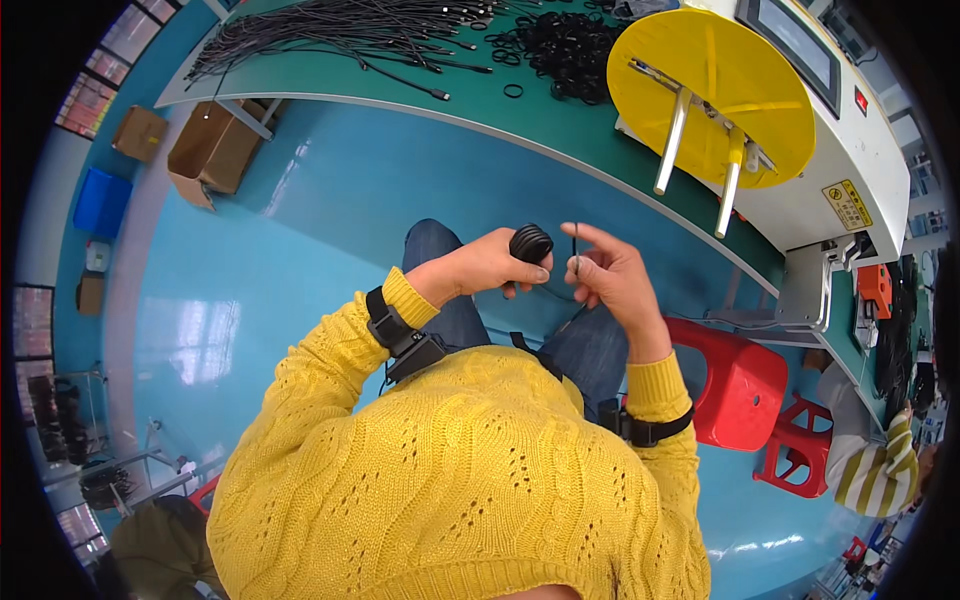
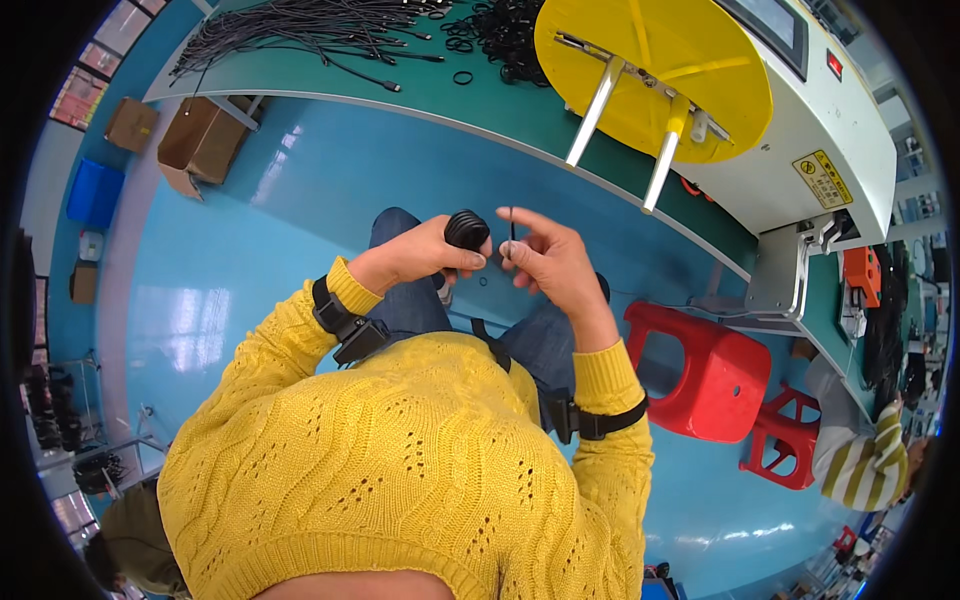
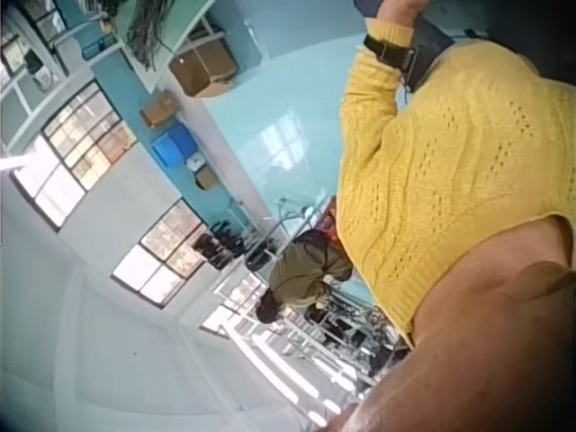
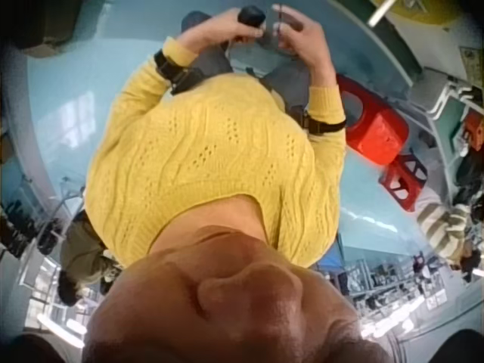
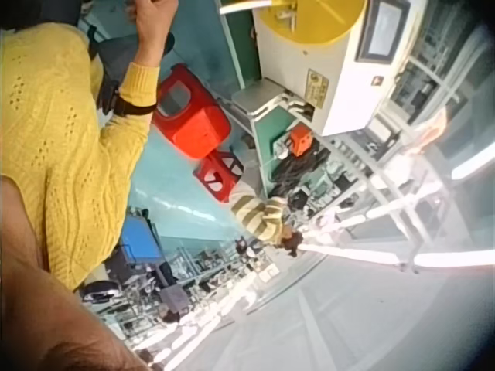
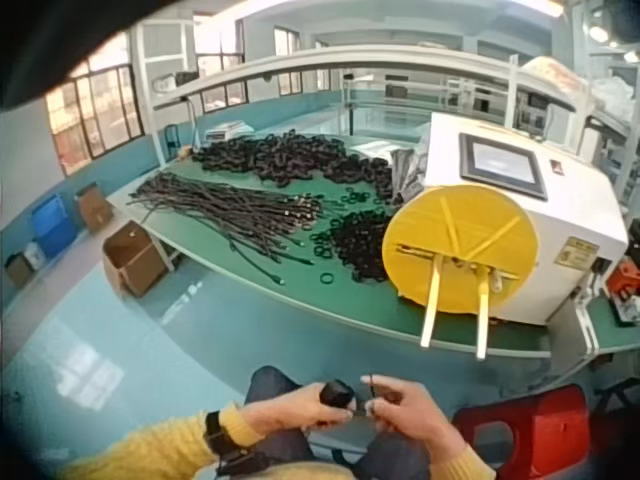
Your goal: Coiling and securing black electrical cables using an automated winding machine.
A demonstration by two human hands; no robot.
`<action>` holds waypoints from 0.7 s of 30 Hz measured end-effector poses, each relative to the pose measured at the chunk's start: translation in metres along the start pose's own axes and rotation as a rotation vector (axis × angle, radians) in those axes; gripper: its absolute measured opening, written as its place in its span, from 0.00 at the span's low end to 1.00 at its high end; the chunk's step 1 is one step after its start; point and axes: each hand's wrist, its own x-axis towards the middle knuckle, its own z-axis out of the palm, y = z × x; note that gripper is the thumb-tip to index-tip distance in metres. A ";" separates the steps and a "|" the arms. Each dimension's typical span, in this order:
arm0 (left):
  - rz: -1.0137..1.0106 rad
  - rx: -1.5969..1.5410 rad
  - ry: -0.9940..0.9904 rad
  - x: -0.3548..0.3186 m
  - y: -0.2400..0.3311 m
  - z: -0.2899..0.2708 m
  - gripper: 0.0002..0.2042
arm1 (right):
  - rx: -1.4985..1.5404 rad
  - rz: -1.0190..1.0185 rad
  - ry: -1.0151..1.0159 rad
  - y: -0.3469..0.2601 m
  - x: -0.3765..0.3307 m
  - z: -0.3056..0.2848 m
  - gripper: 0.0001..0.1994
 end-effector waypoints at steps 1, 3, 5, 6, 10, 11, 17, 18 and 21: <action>-0.052 0.000 -0.037 -0.001 0.002 0.000 0.07 | -0.208 -0.085 0.003 -0.007 0.001 0.001 0.15; -0.144 -0.014 -0.122 0.000 0.003 0.000 0.07 | -0.633 -0.241 0.029 -0.021 0.002 0.003 0.21; -0.177 0.030 -0.185 0.002 0.001 0.000 0.06 | -0.796 -0.287 -0.056 -0.030 0.005 0.007 0.22; -0.196 0.061 -0.255 0.005 -0.001 0.000 0.06 | -0.965 -0.320 -0.126 -0.033 0.007 0.009 0.23; -0.225 0.063 -0.349 0.008 -0.009 -0.001 0.08 | -1.038 -0.351 -0.246 -0.021 0.019 0.014 0.21; -0.229 0.053 -0.361 0.008 -0.009 -0.002 0.09 | -0.977 -0.407 -0.260 -0.014 0.023 0.013 0.19; -0.129 -0.587 -0.302 0.000 -0.003 -0.017 0.14 | 0.202 0.097 -0.068 0.038 0.013 0.016 0.25; -0.178 -0.814 -0.318 0.000 -0.004 -0.019 0.15 | 0.197 0.067 0.017 0.042 0.008 0.019 0.27; -0.232 -0.996 -0.328 0.004 -0.011 -0.016 0.18 | -0.199 -0.246 0.231 0.038 -0.001 0.025 0.32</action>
